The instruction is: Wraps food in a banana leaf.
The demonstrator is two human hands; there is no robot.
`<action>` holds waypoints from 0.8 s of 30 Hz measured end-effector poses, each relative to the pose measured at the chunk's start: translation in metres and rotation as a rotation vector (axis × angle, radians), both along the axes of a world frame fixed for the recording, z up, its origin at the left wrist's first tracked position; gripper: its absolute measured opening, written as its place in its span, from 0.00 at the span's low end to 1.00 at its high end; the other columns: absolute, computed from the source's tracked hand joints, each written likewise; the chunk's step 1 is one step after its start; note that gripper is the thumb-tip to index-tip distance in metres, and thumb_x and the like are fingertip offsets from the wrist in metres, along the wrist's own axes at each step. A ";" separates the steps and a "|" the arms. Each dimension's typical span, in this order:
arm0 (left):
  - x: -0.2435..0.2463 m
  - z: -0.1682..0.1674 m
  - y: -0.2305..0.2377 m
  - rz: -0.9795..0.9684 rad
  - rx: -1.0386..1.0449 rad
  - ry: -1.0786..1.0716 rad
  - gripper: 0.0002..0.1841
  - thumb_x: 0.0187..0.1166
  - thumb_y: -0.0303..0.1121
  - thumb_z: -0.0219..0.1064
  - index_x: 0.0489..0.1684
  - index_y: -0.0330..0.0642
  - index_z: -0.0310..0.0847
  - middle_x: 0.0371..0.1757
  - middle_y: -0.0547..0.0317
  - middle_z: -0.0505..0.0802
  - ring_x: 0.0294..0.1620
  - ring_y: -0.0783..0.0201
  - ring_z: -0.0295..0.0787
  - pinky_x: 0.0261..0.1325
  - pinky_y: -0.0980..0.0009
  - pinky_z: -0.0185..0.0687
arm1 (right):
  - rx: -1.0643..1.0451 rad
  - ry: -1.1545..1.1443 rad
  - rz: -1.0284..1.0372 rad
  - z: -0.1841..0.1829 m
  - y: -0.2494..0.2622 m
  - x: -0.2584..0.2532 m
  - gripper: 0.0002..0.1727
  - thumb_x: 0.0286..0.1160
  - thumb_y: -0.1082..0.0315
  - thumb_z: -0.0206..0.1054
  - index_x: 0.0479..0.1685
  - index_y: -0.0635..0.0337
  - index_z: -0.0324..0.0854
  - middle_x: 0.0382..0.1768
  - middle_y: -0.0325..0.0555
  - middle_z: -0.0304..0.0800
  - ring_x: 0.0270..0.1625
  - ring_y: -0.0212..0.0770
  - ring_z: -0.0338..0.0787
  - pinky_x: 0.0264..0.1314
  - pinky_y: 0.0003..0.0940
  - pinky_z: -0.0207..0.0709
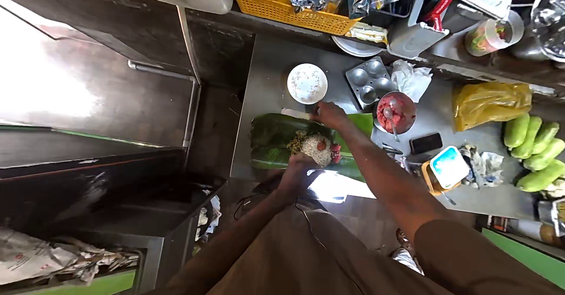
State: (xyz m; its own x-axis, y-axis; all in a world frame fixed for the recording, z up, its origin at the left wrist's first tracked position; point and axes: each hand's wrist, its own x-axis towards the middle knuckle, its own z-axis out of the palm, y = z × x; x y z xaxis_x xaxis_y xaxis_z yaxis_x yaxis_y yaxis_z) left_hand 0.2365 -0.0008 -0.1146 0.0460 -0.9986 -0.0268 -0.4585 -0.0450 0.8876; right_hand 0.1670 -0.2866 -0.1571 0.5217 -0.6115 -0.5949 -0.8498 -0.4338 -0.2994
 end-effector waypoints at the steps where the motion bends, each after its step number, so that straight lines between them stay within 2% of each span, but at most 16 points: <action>1: 0.000 -0.002 -0.001 0.000 0.003 -0.001 0.07 0.80 0.43 0.72 0.44 0.56 0.95 0.52 0.68 0.93 0.61 0.63 0.84 0.66 0.55 0.78 | 0.033 -0.045 0.017 -0.001 0.000 0.001 0.22 0.79 0.42 0.68 0.60 0.46 0.86 0.53 0.52 0.92 0.56 0.59 0.91 0.55 0.69 0.83; 3: 0.000 -0.010 -0.010 0.017 0.026 -0.025 0.06 0.79 0.45 0.73 0.42 0.60 0.95 0.48 0.72 0.94 0.59 0.66 0.84 0.66 0.57 0.77 | 0.111 -0.140 0.028 0.001 -0.002 0.000 0.22 0.91 0.46 0.53 0.61 0.49 0.86 0.53 0.51 0.93 0.58 0.55 0.92 0.61 0.66 0.82; 5: 0.000 -0.016 -0.018 0.032 0.034 -0.046 0.06 0.78 0.46 0.73 0.42 0.62 0.96 0.47 0.76 0.95 0.59 0.70 0.85 0.68 0.59 0.76 | 0.176 -0.217 0.026 0.006 -0.004 -0.003 0.26 0.92 0.44 0.50 0.58 0.52 0.86 0.49 0.50 0.93 0.53 0.50 0.93 0.61 0.61 0.83; 8: 0.000 -0.018 -0.021 0.034 0.008 -0.072 0.06 0.80 0.43 0.72 0.44 0.63 0.96 0.46 0.76 0.95 0.58 0.71 0.85 0.69 0.60 0.76 | 0.250 -0.275 0.059 0.008 -0.003 -0.013 0.24 0.81 0.41 0.66 0.59 0.48 0.90 0.51 0.44 0.94 0.54 0.42 0.93 0.65 0.53 0.85; 10: 0.001 -0.016 -0.024 0.025 -0.025 -0.099 0.06 0.80 0.42 0.71 0.45 0.63 0.96 0.46 0.75 0.95 0.58 0.70 0.85 0.68 0.60 0.76 | 0.226 -0.308 0.082 0.003 0.002 -0.019 0.23 0.73 0.40 0.74 0.57 0.44 0.91 0.49 0.39 0.95 0.53 0.38 0.93 0.65 0.50 0.86; 12: 0.000 -0.013 -0.027 0.026 -0.050 -0.126 0.06 0.80 0.41 0.71 0.44 0.63 0.96 0.47 0.75 0.94 0.57 0.70 0.85 0.65 0.61 0.77 | 0.196 -0.350 0.109 0.001 0.011 -0.023 0.26 0.66 0.39 0.78 0.59 0.43 0.90 0.47 0.36 0.96 0.51 0.35 0.93 0.63 0.49 0.87; 15: -0.001 -0.010 -0.031 0.029 -0.050 -0.160 0.05 0.78 0.40 0.73 0.43 0.62 0.96 0.48 0.74 0.94 0.57 0.69 0.86 0.66 0.61 0.78 | 0.150 -0.370 0.158 0.009 0.029 -0.025 0.35 0.59 0.36 0.81 0.66 0.42 0.87 0.56 0.38 0.94 0.58 0.40 0.91 0.65 0.54 0.85; 17: -0.002 -0.010 -0.032 0.028 -0.045 -0.166 0.05 0.77 0.40 0.74 0.43 0.61 0.96 0.48 0.73 0.94 0.57 0.69 0.86 0.66 0.60 0.79 | 0.085 -0.373 0.193 0.011 0.040 -0.026 0.38 0.58 0.33 0.80 0.70 0.39 0.85 0.61 0.38 0.91 0.64 0.42 0.89 0.67 0.56 0.83; 20: -0.005 -0.007 -0.032 0.022 -0.045 -0.168 0.06 0.77 0.39 0.74 0.44 0.63 0.96 0.46 0.73 0.94 0.55 0.69 0.86 0.64 0.60 0.78 | -0.010 -0.431 0.167 0.005 0.053 -0.027 0.32 0.64 0.35 0.77 0.67 0.39 0.86 0.58 0.39 0.91 0.57 0.44 0.91 0.59 0.56 0.85; 24: -0.008 -0.007 -0.029 0.026 -0.053 -0.152 0.05 0.76 0.38 0.75 0.43 0.60 0.97 0.48 0.72 0.95 0.57 0.68 0.87 0.65 0.60 0.79 | -0.067 -0.510 0.142 -0.004 0.060 -0.027 0.22 0.74 0.47 0.75 0.64 0.45 0.88 0.57 0.42 0.91 0.52 0.45 0.92 0.57 0.54 0.87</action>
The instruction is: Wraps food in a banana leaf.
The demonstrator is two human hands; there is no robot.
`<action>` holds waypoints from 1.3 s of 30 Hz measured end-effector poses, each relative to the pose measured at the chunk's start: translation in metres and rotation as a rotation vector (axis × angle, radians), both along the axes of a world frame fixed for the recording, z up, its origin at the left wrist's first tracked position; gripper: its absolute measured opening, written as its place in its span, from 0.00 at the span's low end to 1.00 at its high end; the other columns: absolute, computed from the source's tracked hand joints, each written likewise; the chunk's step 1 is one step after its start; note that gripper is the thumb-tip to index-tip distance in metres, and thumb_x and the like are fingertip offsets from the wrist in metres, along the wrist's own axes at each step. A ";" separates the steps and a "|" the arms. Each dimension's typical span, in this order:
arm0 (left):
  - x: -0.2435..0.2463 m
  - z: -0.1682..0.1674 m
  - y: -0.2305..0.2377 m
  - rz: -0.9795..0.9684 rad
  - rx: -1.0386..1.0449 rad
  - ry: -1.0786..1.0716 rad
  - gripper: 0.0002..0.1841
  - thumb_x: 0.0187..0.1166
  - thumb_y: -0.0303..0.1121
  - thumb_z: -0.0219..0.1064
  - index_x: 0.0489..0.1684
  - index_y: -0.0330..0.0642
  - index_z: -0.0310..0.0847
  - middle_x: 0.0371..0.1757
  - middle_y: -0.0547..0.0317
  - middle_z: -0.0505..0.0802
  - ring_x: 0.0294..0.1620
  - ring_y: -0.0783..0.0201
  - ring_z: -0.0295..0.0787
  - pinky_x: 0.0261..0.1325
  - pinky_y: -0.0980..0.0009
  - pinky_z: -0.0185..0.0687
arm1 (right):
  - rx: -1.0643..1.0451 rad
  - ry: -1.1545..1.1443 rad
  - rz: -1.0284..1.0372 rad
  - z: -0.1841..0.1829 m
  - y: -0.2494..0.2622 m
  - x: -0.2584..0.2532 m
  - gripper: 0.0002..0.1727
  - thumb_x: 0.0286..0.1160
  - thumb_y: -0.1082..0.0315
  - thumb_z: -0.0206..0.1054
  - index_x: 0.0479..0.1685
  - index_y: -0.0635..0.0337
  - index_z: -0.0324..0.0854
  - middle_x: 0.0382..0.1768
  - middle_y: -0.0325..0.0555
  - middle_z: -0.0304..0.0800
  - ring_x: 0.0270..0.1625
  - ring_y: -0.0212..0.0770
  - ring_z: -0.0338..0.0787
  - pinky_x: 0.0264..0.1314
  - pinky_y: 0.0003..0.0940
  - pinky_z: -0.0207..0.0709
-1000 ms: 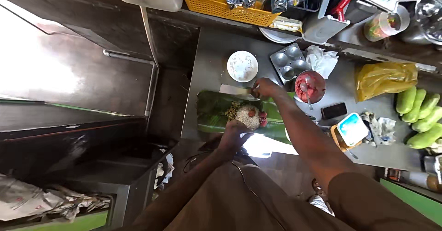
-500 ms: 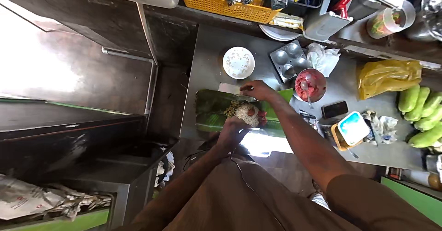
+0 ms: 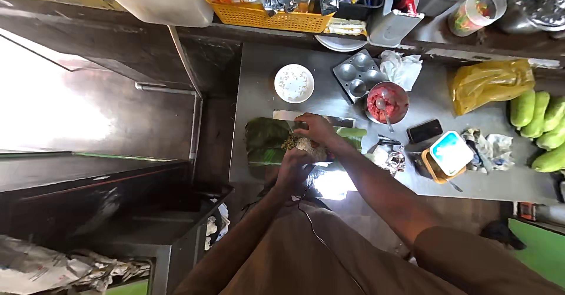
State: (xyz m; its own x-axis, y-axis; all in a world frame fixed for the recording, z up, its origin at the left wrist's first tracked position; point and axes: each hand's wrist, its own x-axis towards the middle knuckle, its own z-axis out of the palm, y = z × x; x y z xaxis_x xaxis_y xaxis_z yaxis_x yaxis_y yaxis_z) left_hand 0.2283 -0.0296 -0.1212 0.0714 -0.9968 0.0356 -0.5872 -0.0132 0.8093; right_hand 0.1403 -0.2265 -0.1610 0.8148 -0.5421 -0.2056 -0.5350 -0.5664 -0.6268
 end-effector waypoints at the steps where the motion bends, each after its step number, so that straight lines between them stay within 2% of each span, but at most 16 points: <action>1: -0.001 0.000 0.001 0.008 -0.002 0.002 0.05 0.76 0.38 0.75 0.43 0.60 0.97 0.48 0.73 0.95 0.57 0.68 0.87 0.65 0.60 0.80 | -0.016 0.008 0.007 -0.001 0.001 0.000 0.23 0.73 0.49 0.76 0.65 0.44 0.87 0.59 0.41 0.91 0.54 0.45 0.92 0.57 0.55 0.88; 3: -0.002 0.001 0.002 0.018 -0.003 0.000 0.05 0.76 0.39 0.75 0.43 0.61 0.97 0.49 0.74 0.95 0.57 0.69 0.86 0.65 0.61 0.80 | -0.044 0.021 0.033 -0.003 0.001 0.000 0.25 0.69 0.49 0.78 0.67 0.42 0.87 0.64 0.38 0.89 0.59 0.44 0.92 0.59 0.55 0.88; 5: -0.002 0.003 0.003 0.011 0.020 -0.007 0.05 0.77 0.40 0.74 0.44 0.62 0.97 0.50 0.74 0.95 0.58 0.69 0.86 0.65 0.62 0.79 | -0.063 -0.002 0.059 -0.007 0.001 0.000 0.26 0.67 0.48 0.80 0.65 0.42 0.88 0.64 0.36 0.89 0.61 0.42 0.91 0.59 0.53 0.88; 8: -0.001 0.005 0.004 0.002 0.031 -0.015 0.06 0.77 0.40 0.74 0.44 0.62 0.97 0.51 0.74 0.95 0.58 0.70 0.86 0.65 0.62 0.79 | -0.036 -0.020 0.053 -0.011 0.002 0.003 0.19 0.72 0.49 0.76 0.58 0.43 0.91 0.60 0.37 0.91 0.60 0.41 0.91 0.62 0.51 0.87; 11: 0.000 0.006 0.005 0.003 0.023 0.000 0.06 0.77 0.38 0.75 0.44 0.61 0.97 0.50 0.73 0.95 0.57 0.69 0.86 0.64 0.63 0.80 | -0.038 0.009 0.045 -0.010 -0.001 0.008 0.15 0.75 0.52 0.73 0.56 0.42 0.92 0.57 0.38 0.92 0.59 0.41 0.91 0.61 0.52 0.86; 16: 0.002 0.005 0.008 -0.004 0.022 0.011 0.06 0.77 0.37 0.74 0.44 0.60 0.97 0.49 0.73 0.94 0.57 0.70 0.85 0.66 0.64 0.79 | -0.083 0.028 0.124 -0.005 0.001 0.014 0.19 0.68 0.50 0.78 0.57 0.43 0.91 0.59 0.38 0.90 0.59 0.42 0.91 0.60 0.53 0.87; 21: 0.005 0.002 0.008 -0.006 0.003 0.004 0.06 0.77 0.38 0.74 0.44 0.61 0.97 0.50 0.74 0.94 0.57 0.70 0.86 0.66 0.64 0.80 | -0.070 0.075 0.100 -0.005 0.000 0.021 0.10 0.78 0.56 0.70 0.48 0.45 0.94 0.54 0.40 0.92 0.58 0.45 0.91 0.60 0.55 0.85; 24: 0.007 0.002 0.007 -0.008 -0.005 -0.001 0.06 0.78 0.38 0.74 0.44 0.60 0.97 0.50 0.72 0.94 0.58 0.70 0.86 0.66 0.64 0.80 | -0.027 0.085 0.056 0.000 -0.004 0.024 0.10 0.80 0.58 0.67 0.46 0.49 0.92 0.52 0.42 0.92 0.57 0.46 0.91 0.60 0.55 0.85; 30: 0.012 -0.001 0.006 -0.004 -0.010 0.002 0.05 0.77 0.38 0.74 0.43 0.59 0.96 0.51 0.72 0.95 0.59 0.69 0.86 0.68 0.63 0.80 | 0.046 0.060 -0.028 0.018 -0.007 0.010 0.12 0.81 0.61 0.62 0.50 0.58 0.86 0.51 0.49 0.89 0.52 0.47 0.91 0.57 0.54 0.86; 33: 0.011 -0.002 0.006 -0.011 -0.005 0.006 0.06 0.77 0.38 0.74 0.43 0.59 0.96 0.50 0.72 0.95 0.58 0.69 0.86 0.67 0.62 0.81 | -0.005 0.018 0.011 0.013 -0.007 0.003 0.10 0.80 0.63 0.68 0.54 0.55 0.87 0.53 0.46 0.91 0.52 0.46 0.92 0.59 0.51 0.87; 37: 0.012 0.001 0.004 -0.021 -0.005 0.014 0.06 0.76 0.36 0.74 0.44 0.58 0.96 0.50 0.72 0.95 0.59 0.69 0.86 0.69 0.62 0.80 | -0.117 0.018 0.031 0.009 -0.005 0.008 0.23 0.71 0.56 0.77 0.67 0.45 0.85 0.64 0.42 0.88 0.63 0.45 0.89 0.63 0.52 0.86; 39: 0.012 0.001 0.004 -0.019 -0.005 0.003 0.06 0.76 0.37 0.75 0.44 0.59 0.96 0.50 0.72 0.95 0.59 0.69 0.86 0.68 0.62 0.81 | -0.184 0.004 0.031 0.004 -0.004 0.013 0.20 0.71 0.55 0.76 0.63 0.43 0.88 0.63 0.41 0.88 0.63 0.46 0.89 0.61 0.50 0.87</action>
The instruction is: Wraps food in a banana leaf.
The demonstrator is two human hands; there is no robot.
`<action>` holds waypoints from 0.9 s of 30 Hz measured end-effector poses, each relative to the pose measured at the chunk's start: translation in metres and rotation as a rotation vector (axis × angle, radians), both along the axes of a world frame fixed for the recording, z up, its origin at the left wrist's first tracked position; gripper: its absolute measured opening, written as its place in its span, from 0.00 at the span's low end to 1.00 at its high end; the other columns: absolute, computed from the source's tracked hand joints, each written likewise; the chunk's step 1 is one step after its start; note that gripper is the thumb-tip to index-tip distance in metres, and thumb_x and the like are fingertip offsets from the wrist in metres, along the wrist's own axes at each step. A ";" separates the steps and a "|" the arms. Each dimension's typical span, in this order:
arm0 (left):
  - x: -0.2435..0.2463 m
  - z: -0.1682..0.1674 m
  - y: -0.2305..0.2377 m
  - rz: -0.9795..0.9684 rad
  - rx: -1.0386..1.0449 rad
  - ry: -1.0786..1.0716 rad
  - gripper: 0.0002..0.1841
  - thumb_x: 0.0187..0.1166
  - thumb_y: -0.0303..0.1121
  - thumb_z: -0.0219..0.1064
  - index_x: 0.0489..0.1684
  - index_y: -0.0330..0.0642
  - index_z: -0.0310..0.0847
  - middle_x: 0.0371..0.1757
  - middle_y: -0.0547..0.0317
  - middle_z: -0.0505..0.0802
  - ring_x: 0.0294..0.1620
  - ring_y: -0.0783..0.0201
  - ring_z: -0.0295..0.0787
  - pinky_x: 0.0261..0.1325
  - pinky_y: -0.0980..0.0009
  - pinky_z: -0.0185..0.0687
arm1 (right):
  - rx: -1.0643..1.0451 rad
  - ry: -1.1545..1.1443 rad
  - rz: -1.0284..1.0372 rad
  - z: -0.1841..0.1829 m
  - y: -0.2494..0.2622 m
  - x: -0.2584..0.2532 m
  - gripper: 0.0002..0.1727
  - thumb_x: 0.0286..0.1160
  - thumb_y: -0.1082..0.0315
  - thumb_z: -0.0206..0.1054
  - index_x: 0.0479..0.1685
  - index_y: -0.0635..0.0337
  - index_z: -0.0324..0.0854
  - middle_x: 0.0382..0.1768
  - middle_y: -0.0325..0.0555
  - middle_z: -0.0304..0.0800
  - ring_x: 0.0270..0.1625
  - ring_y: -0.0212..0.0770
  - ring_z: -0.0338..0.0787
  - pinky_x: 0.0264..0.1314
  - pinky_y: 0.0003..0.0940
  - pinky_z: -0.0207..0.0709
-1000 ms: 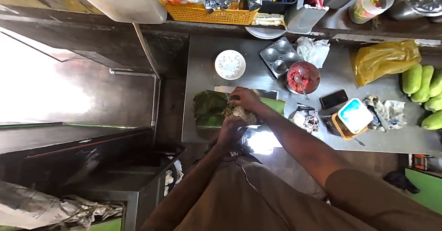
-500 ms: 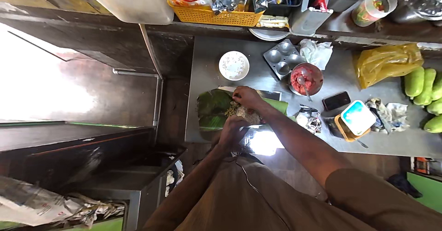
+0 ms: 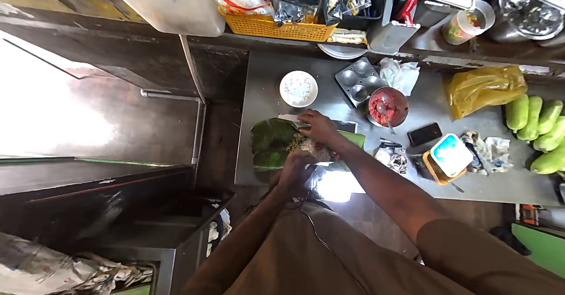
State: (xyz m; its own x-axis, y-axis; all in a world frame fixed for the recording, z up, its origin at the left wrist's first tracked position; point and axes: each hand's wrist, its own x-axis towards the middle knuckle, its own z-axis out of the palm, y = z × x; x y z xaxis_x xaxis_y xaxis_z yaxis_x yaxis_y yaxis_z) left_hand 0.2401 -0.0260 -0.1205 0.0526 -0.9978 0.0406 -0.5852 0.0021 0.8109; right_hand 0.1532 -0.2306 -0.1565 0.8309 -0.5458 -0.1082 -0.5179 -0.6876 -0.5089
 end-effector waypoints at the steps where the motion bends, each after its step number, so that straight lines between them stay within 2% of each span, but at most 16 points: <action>1: 0.000 -0.001 0.000 0.002 -0.006 -0.005 0.05 0.76 0.37 0.75 0.43 0.58 0.97 0.50 0.71 0.95 0.58 0.68 0.87 0.67 0.62 0.81 | -0.009 -0.017 -0.001 -0.003 0.000 0.001 0.15 0.73 0.57 0.74 0.58 0.44 0.91 0.60 0.40 0.89 0.62 0.45 0.89 0.61 0.49 0.87; 3: -0.001 -0.001 0.000 0.008 -0.004 -0.019 0.06 0.76 0.38 0.75 0.44 0.58 0.96 0.51 0.71 0.95 0.59 0.68 0.87 0.68 0.62 0.81 | 0.028 -0.034 -0.013 -0.010 -0.002 0.001 0.09 0.79 0.61 0.68 0.49 0.46 0.93 0.56 0.39 0.92 0.60 0.44 0.89 0.63 0.48 0.85; 5: 0.000 -0.004 0.002 0.025 -0.027 -0.024 0.05 0.76 0.37 0.75 0.44 0.59 0.96 0.54 0.71 0.94 0.61 0.68 0.85 0.70 0.62 0.80 | 0.155 -0.054 -0.031 -0.008 -0.004 -0.002 0.10 0.83 0.62 0.65 0.50 0.50 0.92 0.53 0.42 0.93 0.59 0.43 0.91 0.66 0.49 0.85; 8: 0.000 -0.009 0.005 0.047 -0.067 -0.024 0.06 0.75 0.35 0.75 0.43 0.59 0.97 0.61 0.69 0.92 0.67 0.65 0.83 0.73 0.60 0.78 | 0.270 -0.053 -0.064 0.013 0.003 -0.013 0.10 0.84 0.63 0.64 0.53 0.53 0.90 0.50 0.44 0.94 0.53 0.43 0.93 0.62 0.51 0.86; 11: -0.002 -0.007 0.012 0.093 -0.068 -0.062 0.05 0.74 0.36 0.76 0.42 0.58 0.97 0.69 0.66 0.89 0.74 0.60 0.79 0.77 0.57 0.76 | 0.264 -0.072 -0.025 0.032 0.015 -0.032 0.09 0.84 0.64 0.64 0.51 0.54 0.89 0.47 0.44 0.93 0.52 0.41 0.92 0.61 0.47 0.87; 14: -0.008 0.016 0.025 0.139 -0.059 -0.081 0.07 0.73 0.31 0.76 0.45 0.53 0.96 0.79 0.60 0.83 0.82 0.52 0.73 0.82 0.48 0.68 | 0.316 -0.174 0.047 0.036 0.031 -0.052 0.07 0.79 0.69 0.69 0.47 0.59 0.91 0.48 0.45 0.93 0.50 0.39 0.93 0.60 0.40 0.88; 15: -0.010 0.022 0.027 0.142 -0.058 -0.103 0.08 0.74 0.30 0.75 0.46 0.52 0.96 0.81 0.59 0.81 0.82 0.51 0.71 0.81 0.47 0.68 | 0.326 -0.190 0.066 0.036 0.037 -0.057 0.06 0.78 0.70 0.70 0.46 0.59 0.91 0.48 0.45 0.92 0.50 0.38 0.92 0.59 0.39 0.89; 17: -0.014 0.029 0.024 0.135 -0.049 -0.144 0.08 0.75 0.30 0.74 0.47 0.50 0.96 0.83 0.58 0.79 0.87 0.50 0.67 0.86 0.47 0.63 | 0.316 -0.194 0.085 0.036 0.048 -0.063 0.06 0.76 0.70 0.71 0.45 0.58 0.92 0.48 0.45 0.91 0.50 0.38 0.91 0.59 0.39 0.88; 19: -0.016 0.016 0.010 0.148 -0.049 -0.166 0.08 0.75 0.31 0.73 0.46 0.53 0.96 0.81 0.63 0.82 0.86 0.56 0.69 0.88 0.52 0.62 | 0.285 -0.189 0.098 0.039 0.054 -0.065 0.06 0.75 0.72 0.71 0.45 0.58 0.92 0.48 0.45 0.92 0.51 0.39 0.92 0.61 0.40 0.87; 21: -0.017 0.006 -0.001 0.171 -0.017 -0.123 0.09 0.75 0.29 0.72 0.46 0.53 0.97 0.79 0.64 0.85 0.81 0.58 0.77 0.84 0.55 0.69 | 0.279 -0.224 0.091 0.045 0.057 -0.065 0.05 0.74 0.73 0.71 0.42 0.59 0.92 0.45 0.45 0.93 0.50 0.40 0.92 0.60 0.40 0.86; 24: -0.016 0.009 -0.010 0.204 0.076 -0.050 0.10 0.78 0.29 0.69 0.48 0.51 0.96 0.75 0.65 0.88 0.76 0.63 0.83 0.80 0.56 0.77 | 0.282 -0.303 0.025 0.052 0.057 -0.075 0.07 0.76 0.73 0.70 0.43 0.57 0.93 0.45 0.42 0.95 0.51 0.36 0.93 0.62 0.38 0.87; 27: -0.014 0.010 -0.012 0.197 0.074 -0.029 0.09 0.80 0.30 0.68 0.49 0.50 0.96 0.66 0.64 0.93 0.69 0.64 0.89 0.75 0.56 0.82 | 0.296 -0.343 -0.044 0.049 0.060 -0.091 0.07 0.76 0.72 0.71 0.45 0.56 0.94 0.45 0.41 0.96 0.49 0.33 0.94 0.61 0.37 0.88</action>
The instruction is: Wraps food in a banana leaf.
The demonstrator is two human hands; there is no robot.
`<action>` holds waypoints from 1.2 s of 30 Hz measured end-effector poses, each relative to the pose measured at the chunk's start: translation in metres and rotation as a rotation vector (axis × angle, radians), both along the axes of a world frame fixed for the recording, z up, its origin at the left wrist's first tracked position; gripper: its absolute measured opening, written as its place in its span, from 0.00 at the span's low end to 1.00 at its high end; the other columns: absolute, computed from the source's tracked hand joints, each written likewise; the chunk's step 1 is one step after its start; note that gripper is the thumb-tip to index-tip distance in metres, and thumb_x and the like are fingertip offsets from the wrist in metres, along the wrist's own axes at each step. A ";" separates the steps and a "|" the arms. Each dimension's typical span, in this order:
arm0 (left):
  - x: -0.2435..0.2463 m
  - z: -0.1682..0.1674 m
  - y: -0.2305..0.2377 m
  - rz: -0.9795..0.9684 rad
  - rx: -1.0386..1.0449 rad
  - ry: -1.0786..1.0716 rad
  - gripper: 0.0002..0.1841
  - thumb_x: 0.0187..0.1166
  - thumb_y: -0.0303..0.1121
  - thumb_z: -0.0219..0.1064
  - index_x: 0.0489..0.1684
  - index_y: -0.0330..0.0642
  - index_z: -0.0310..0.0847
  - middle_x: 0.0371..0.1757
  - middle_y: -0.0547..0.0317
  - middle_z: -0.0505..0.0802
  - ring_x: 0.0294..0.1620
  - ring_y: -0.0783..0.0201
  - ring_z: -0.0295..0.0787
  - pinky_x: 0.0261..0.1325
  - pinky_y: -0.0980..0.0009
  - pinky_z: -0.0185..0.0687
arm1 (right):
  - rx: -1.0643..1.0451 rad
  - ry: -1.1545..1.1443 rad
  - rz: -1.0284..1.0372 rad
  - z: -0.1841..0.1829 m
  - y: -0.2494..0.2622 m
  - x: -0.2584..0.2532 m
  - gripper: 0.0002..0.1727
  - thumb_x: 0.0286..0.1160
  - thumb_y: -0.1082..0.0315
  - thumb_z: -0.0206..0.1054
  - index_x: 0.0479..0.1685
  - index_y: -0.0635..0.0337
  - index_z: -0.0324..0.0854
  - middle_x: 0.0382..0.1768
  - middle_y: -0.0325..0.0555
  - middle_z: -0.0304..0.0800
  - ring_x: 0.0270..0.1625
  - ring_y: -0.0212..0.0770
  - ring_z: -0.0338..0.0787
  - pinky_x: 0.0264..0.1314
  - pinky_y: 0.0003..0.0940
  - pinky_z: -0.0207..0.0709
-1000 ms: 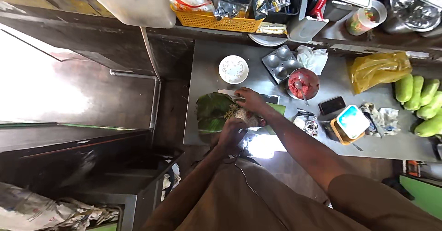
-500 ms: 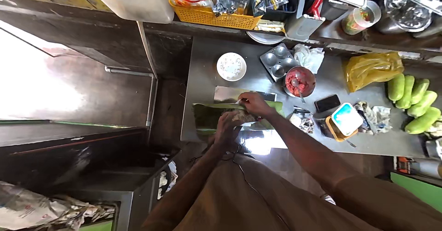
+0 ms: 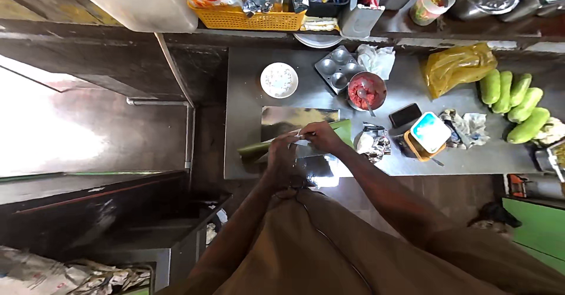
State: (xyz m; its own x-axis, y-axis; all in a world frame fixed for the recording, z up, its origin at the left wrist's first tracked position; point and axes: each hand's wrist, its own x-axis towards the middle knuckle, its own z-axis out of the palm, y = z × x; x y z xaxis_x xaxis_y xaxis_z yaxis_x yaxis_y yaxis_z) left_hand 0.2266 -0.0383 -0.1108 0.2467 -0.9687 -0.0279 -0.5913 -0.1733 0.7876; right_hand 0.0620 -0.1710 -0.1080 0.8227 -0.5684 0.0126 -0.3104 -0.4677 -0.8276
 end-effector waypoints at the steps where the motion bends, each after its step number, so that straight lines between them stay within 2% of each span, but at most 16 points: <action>1: 0.001 -0.002 0.001 -0.006 -0.020 0.001 0.09 0.79 0.30 0.69 0.49 0.50 0.96 0.64 0.64 0.94 0.67 0.65 0.90 0.74 0.57 0.83 | 0.003 -0.006 -0.014 -0.001 0.003 -0.005 0.07 0.76 0.72 0.71 0.44 0.56 0.94 0.45 0.41 0.97 0.48 0.33 0.94 0.60 0.37 0.88; 5: -0.002 -0.005 0.004 0.031 -0.094 0.048 0.10 0.75 0.24 0.71 0.45 0.48 0.96 0.54 0.62 0.97 0.58 0.68 0.93 0.66 0.60 0.89 | 0.017 -0.038 -0.045 -0.003 0.011 -0.016 0.06 0.80 0.68 0.70 0.44 0.55 0.93 0.46 0.39 0.95 0.49 0.31 0.93 0.59 0.34 0.88; 8: -0.004 -0.005 0.004 0.109 -0.073 0.113 0.09 0.73 0.23 0.74 0.44 0.47 0.96 0.53 0.61 0.97 0.57 0.68 0.94 0.66 0.62 0.89 | -0.008 -0.054 0.006 -0.001 0.014 -0.022 0.14 0.85 0.61 0.66 0.61 0.55 0.89 0.59 0.43 0.92 0.64 0.37 0.89 0.72 0.42 0.83; 10: -0.004 -0.001 0.003 0.141 -0.040 0.141 0.10 0.70 0.22 0.76 0.44 0.46 0.96 0.54 0.60 0.97 0.58 0.67 0.93 0.68 0.61 0.88 | -0.046 0.021 0.040 0.005 0.016 -0.023 0.33 0.72 0.50 0.77 0.77 0.50 0.80 0.73 0.44 0.85 0.76 0.43 0.82 0.82 0.48 0.74; 12: -0.004 -0.002 0.005 0.149 -0.027 0.135 0.10 0.70 0.22 0.76 0.44 0.47 0.96 0.55 0.61 0.97 0.59 0.67 0.93 0.68 0.60 0.88 | -0.111 0.103 0.057 0.006 0.019 -0.020 0.47 0.59 0.42 0.84 0.84 0.47 0.73 0.78 0.42 0.81 0.79 0.45 0.78 0.83 0.52 0.71; 14: -0.004 -0.007 0.005 0.144 -0.050 0.112 0.09 0.71 0.24 0.76 0.43 0.48 0.97 0.54 0.61 0.97 0.59 0.67 0.93 0.68 0.60 0.88 | -0.163 0.116 0.032 0.004 0.022 -0.014 0.40 0.66 0.47 0.81 0.81 0.47 0.76 0.72 0.39 0.86 0.73 0.45 0.82 0.77 0.52 0.74; 16: -0.005 -0.010 0.006 0.139 -0.084 0.093 0.07 0.72 0.26 0.76 0.42 0.48 0.97 0.53 0.60 0.97 0.58 0.67 0.93 0.68 0.60 0.88 | -0.174 0.054 -0.042 0.001 0.023 -0.008 0.20 0.74 0.62 0.75 0.66 0.48 0.89 0.58 0.39 0.94 0.63 0.44 0.88 0.70 0.46 0.80; 18: -0.005 -0.009 0.006 0.147 -0.096 0.083 0.05 0.73 0.27 0.77 0.41 0.47 0.97 0.53 0.60 0.97 0.58 0.67 0.94 0.68 0.61 0.88 | -0.171 0.032 -0.072 0.001 0.018 -0.003 0.09 0.78 0.65 0.71 0.51 0.48 0.95 0.48 0.38 0.97 0.55 0.41 0.90 0.64 0.42 0.82; 21: -0.005 -0.003 0.005 0.158 -0.068 0.106 0.14 0.70 0.32 0.80 0.53 0.43 0.91 0.52 0.58 0.96 0.55 0.65 0.93 0.65 0.58 0.89 | -0.155 0.080 -0.033 0.009 0.006 0.003 0.06 0.78 0.63 0.72 0.44 0.48 0.95 0.45 0.36 0.96 0.54 0.41 0.89 0.63 0.43 0.81; 24: -0.004 0.003 0.000 0.150 -0.023 0.177 0.32 0.70 0.34 0.82 0.73 0.42 0.71 0.53 0.56 0.96 0.55 0.61 0.94 0.63 0.55 0.90 | -0.087 0.176 0.019 0.015 -0.005 0.013 0.08 0.79 0.60 0.71 0.41 0.50 0.94 0.43 0.38 0.95 0.53 0.42 0.87 0.63 0.45 0.79; 26: -0.003 0.005 -0.006 0.189 0.035 0.213 0.29 0.75 0.34 0.77 0.75 0.44 0.69 0.46 0.56 0.97 0.45 0.61 0.96 0.54 0.56 0.92 | 0.057 0.239 -0.004 0.017 -0.009 0.023 0.11 0.82 0.61 0.68 0.40 0.59 0.91 0.38 0.46 0.94 0.47 0.44 0.91 0.58 0.49 0.83; 28: -0.002 0.004 -0.012 0.209 0.085 0.261 0.26 0.79 0.33 0.73 0.75 0.46 0.69 0.41 0.56 0.96 0.39 0.61 0.95 0.48 0.57 0.92 | 0.083 0.230 -0.103 0.015 -0.008 0.027 0.10 0.81 0.62 0.69 0.49 0.59 0.87 0.38 0.48 0.93 0.43 0.44 0.93 0.54 0.48 0.87; 30: 0.000 0.003 -0.018 0.214 0.139 0.303 0.22 0.84 0.32 0.67 0.75 0.44 0.69 0.39 0.54 0.95 0.38 0.58 0.93 0.46 0.56 0.89 | -0.118 0.217 -0.148 0.020 -0.001 0.023 0.15 0.81 0.61 0.70 0.61 0.53 0.86 0.52 0.44 0.92 0.56 0.44 0.91 0.63 0.48 0.86; 31: 0.001 0.002 -0.020 0.217 0.163 0.317 0.21 0.85 0.31 0.65 0.74 0.43 0.69 0.41 0.53 0.95 0.38 0.58 0.92 0.46 0.55 0.88 | -0.232 0.194 -0.120 0.022 0.004 0.018 0.15 0.81 0.58 0.70 0.62 0.50 0.88 0.58 0.42 0.91 0.63 0.44 0.89 0.68 0.47 0.84; 34: 0.002 0.007 -0.025 0.235 0.274 0.348 0.20 0.86 0.29 0.62 0.75 0.42 0.68 0.43 0.50 0.95 0.40 0.55 0.93 0.47 0.54 0.88 | -0.392 0.277 0.052 0.018 0.015 0.004 0.16 0.75 0.49 0.74 0.57 0.42 0.92 0.61 0.36 0.90 0.61 0.46 0.86 0.58 0.50 0.80; 36: 0.002 0.009 -0.029 0.228 0.340 0.366 0.20 0.87 0.30 0.62 0.76 0.44 0.67 0.44 0.49 0.95 0.41 0.54 0.92 0.48 0.53 0.87 | -0.380 0.354 0.102 0.011 0.017 0.000 0.10 0.78 0.54 0.71 0.49 0.42 0.94 0.53 0.35 0.93 0.58 0.46 0.87 0.55 0.50 0.78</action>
